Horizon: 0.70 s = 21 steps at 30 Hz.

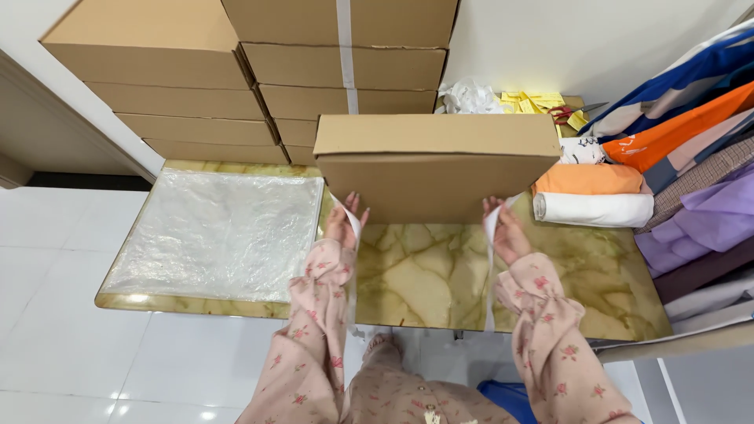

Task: Packing a garment into a plastic bag, placing it in a box, and tying a decorative ribbon around the box.

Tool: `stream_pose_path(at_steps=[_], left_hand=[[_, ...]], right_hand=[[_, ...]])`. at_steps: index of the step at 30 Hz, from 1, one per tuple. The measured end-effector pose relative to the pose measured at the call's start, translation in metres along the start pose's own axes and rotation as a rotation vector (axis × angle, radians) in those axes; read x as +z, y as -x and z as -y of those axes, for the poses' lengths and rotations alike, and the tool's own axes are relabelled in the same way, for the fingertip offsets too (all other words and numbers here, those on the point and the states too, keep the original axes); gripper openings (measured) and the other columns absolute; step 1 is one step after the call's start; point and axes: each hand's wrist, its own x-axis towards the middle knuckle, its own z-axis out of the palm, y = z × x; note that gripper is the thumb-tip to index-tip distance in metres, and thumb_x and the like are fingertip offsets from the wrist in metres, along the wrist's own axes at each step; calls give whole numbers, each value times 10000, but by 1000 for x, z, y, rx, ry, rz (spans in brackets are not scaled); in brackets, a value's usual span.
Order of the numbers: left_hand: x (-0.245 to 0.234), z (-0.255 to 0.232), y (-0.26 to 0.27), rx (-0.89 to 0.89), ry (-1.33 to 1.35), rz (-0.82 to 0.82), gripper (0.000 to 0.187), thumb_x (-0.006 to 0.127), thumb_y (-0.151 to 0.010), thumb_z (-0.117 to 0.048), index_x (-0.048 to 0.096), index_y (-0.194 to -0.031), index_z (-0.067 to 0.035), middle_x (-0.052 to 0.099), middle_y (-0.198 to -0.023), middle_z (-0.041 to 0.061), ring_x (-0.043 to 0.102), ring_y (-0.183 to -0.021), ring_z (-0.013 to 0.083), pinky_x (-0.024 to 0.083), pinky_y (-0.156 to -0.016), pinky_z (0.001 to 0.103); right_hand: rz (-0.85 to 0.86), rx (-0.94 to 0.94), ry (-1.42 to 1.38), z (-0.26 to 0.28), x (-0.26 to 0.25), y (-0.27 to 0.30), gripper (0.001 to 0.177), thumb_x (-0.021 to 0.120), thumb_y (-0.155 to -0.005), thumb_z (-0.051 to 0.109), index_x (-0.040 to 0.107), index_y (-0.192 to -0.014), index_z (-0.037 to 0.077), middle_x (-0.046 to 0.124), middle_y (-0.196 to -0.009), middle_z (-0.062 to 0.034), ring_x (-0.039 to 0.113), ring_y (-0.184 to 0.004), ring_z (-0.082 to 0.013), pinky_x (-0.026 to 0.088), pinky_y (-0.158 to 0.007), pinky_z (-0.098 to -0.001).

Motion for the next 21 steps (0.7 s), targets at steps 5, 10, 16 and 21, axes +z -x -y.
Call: stream_pose_path(at_steps=[5,10,16,21], left_hand=[[23,37,-7,-18,-132,-141,89,571,-1032,-111,542,-1111,-141,675,-1329,110,597,-1298,267,496,-1016,634],[29,86,-6,-29,-210,-222,201,704,-948,-31,577,-1100,-68,740,-1137,191,713,-1111,282,577,-932,584],[30,132,-6,-126,-361,-214,190,759,-917,-75,649,-1068,-44,773,-1020,119,755,-968,196,607,-880,454],[21,172,-3,-215,-398,-133,350,811,-839,26,671,-1157,-9,751,-964,146,762,-839,263,639,-793,475]], right_hand=[[-153,-34,234,-31,12,-14,282,728,-967,256,684,-1229,162,729,-1155,12,702,-1078,-127,581,-950,-238],[-171,-67,368,-61,34,-11,313,759,-946,222,686,-1231,116,729,-1130,-22,709,-1003,-139,595,-882,-252],[-155,-30,431,-92,80,6,279,784,-926,245,727,-1149,87,748,-980,-25,722,-839,-104,600,-751,-240],[-140,-17,455,-90,90,7,281,815,-904,301,763,-1098,105,745,-942,-8,733,-795,-125,603,-730,-256]])
